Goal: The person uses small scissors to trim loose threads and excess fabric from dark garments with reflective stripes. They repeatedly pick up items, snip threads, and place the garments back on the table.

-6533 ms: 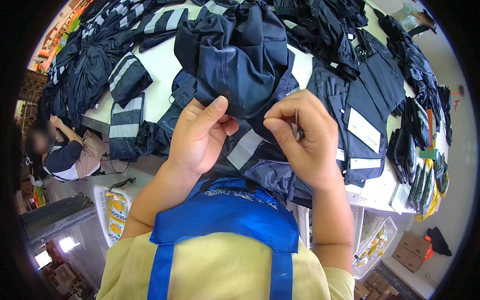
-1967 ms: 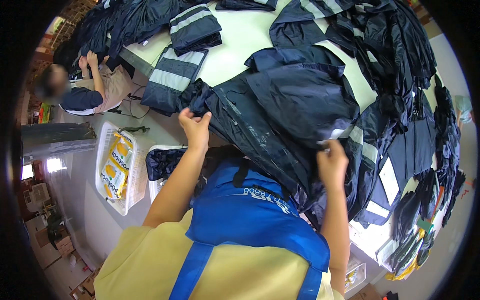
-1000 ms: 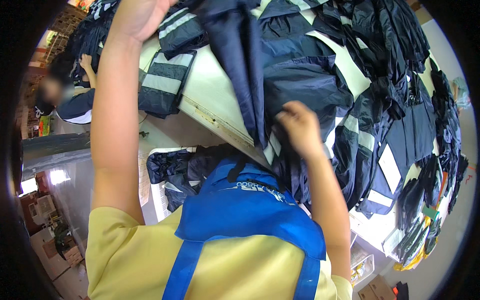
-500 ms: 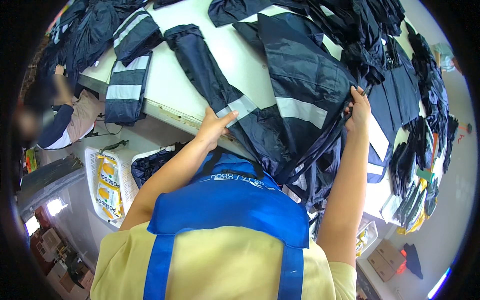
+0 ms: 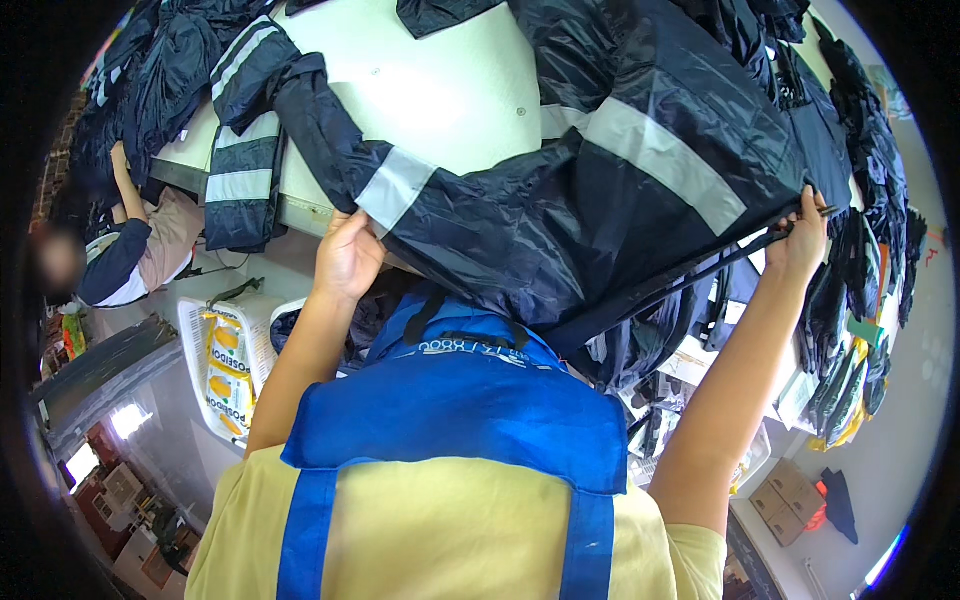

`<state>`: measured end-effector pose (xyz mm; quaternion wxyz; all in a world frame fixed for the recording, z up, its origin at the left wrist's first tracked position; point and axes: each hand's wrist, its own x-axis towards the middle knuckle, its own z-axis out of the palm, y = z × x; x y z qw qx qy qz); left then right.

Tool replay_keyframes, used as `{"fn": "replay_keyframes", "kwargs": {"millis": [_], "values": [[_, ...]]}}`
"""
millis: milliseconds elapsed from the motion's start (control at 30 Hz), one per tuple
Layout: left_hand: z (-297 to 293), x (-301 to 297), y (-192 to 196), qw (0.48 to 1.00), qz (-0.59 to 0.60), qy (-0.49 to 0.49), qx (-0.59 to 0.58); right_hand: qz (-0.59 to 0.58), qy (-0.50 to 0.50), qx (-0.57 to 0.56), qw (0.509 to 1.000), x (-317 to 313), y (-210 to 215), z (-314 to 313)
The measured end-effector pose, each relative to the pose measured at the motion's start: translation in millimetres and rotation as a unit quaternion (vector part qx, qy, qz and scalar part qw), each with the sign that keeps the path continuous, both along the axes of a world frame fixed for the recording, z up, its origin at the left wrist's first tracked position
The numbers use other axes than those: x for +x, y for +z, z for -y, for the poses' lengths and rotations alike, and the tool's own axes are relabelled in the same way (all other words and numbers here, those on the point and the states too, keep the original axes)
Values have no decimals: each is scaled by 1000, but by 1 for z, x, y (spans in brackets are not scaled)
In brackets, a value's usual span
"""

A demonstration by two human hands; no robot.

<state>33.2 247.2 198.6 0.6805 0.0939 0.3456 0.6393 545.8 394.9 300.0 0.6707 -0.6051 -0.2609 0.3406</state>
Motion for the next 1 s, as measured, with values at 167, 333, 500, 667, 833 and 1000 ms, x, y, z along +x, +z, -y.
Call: {"fn": "replay_keyframes", "kwargs": {"millis": [167,333,500,667,833,1000], "values": [[5,-11,2,999,-37,3,-27,-48,29,72,996,3,8,1],[8,-18,5,988,-138,-29,-62,-66,79,127,986,-26,33,5],[15,-16,12,987,-153,-9,-35,-46,52,80,994,-7,25,-1],[21,-16,18,996,72,-47,-21,217,5,-95,972,25,5,10],[25,4,26,957,281,-64,25,295,123,37,947,-152,35,68],[24,20,41,939,330,-92,14,350,466,30,812,-282,24,117]]}}
